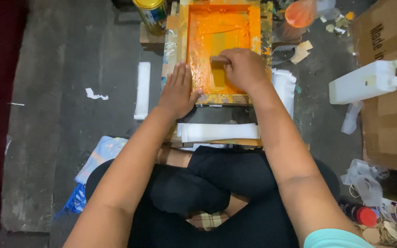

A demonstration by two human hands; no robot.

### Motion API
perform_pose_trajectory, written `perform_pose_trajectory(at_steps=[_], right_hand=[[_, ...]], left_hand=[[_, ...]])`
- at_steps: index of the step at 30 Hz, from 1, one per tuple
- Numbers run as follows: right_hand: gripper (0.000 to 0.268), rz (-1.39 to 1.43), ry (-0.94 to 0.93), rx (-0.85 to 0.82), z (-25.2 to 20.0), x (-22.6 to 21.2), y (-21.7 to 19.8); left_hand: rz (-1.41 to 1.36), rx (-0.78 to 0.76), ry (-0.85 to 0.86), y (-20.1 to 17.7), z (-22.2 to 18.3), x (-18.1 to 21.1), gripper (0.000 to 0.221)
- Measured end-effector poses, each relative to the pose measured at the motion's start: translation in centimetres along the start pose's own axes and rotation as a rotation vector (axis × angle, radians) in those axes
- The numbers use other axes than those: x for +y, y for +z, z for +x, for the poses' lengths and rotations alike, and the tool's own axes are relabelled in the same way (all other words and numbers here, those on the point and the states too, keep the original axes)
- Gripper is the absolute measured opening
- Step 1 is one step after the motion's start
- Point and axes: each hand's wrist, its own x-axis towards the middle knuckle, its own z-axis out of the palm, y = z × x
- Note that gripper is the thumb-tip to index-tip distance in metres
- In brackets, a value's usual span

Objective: Manual screen printing process involving spreading orange ink with a squeegee and handling white strips.

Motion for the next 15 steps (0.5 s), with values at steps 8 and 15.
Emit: perform_pose_trajectory(at_steps=[8, 15], right_hand=[[0.038, -0.292, -0.177, 0.505, 2.8, 2.5, 5.2], [0.042, -0.170, -0.118, 0.244, 2.2, 1.9, 4.3]], left_hand=[[-0.045, 0.264, 0.137, 3.0, 5.0, -2.6, 0.071], [-0.037, 0.227, 0.091, 2.1, 4.1, -1.9, 0.075]])
